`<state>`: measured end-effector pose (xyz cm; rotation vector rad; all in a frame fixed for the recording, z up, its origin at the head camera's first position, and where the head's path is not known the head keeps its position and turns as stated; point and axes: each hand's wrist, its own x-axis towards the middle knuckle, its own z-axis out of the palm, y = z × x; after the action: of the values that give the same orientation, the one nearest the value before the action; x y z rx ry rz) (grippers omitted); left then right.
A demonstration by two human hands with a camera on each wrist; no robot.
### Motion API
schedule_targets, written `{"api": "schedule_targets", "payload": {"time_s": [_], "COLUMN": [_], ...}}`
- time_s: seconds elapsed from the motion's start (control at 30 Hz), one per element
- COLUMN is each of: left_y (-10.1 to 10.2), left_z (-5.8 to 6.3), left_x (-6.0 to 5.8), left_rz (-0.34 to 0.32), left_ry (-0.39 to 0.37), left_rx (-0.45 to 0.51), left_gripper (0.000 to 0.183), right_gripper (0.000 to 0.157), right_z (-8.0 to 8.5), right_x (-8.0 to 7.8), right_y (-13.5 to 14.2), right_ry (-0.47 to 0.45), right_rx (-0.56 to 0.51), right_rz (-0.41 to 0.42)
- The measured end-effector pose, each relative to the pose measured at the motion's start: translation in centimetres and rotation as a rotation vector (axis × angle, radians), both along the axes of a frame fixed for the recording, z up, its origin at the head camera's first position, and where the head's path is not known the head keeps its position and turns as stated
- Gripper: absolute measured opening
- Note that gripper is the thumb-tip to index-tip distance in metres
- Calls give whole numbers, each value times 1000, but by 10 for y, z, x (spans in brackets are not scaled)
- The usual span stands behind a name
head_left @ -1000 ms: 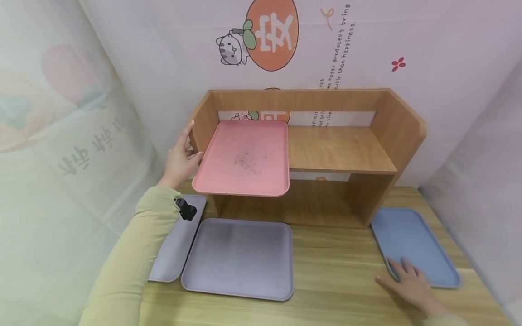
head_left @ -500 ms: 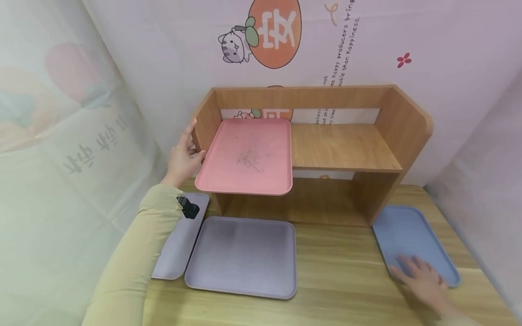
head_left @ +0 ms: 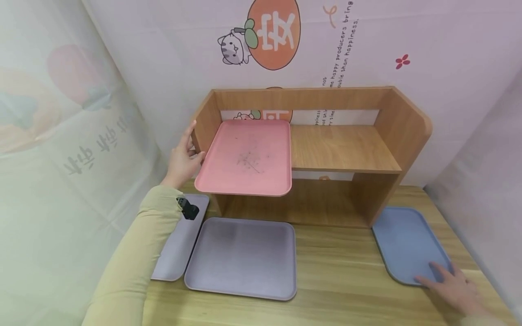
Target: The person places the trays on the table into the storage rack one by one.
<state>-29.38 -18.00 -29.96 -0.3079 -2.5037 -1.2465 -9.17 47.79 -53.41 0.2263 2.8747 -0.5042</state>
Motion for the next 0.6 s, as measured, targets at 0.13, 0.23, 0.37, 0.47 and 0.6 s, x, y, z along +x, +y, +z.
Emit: {"api": "schedule_targets", "payload": {"time_s": [0.13, 0.23, 0.37, 0.47, 0.6], "left_y": [0, 0, 0, 1, 1], "left_z": [1, 1, 1, 1, 0], "left_x": [1, 2, 3, 4, 4], "left_rz": [-1, 1, 1, 0, 1], "left_ry": [16, 26, 31, 30, 27], "left_rx": [1, -6, -15, -21, -24], "left_gripper": [91, 91, 90, 90, 91], "right_gripper": [83, 84, 86, 87, 90], "right_z": [1, 3, 3, 1, -1], "right_x": [-4, -4, 0, 2, 4], "right_y": [0, 0, -1, -2, -3], "right_ry": [72, 94, 111, 148, 179], "right_rx": [64, 55, 51, 61, 41], "right_rz": [41, 23, -1, -16, -50]}}
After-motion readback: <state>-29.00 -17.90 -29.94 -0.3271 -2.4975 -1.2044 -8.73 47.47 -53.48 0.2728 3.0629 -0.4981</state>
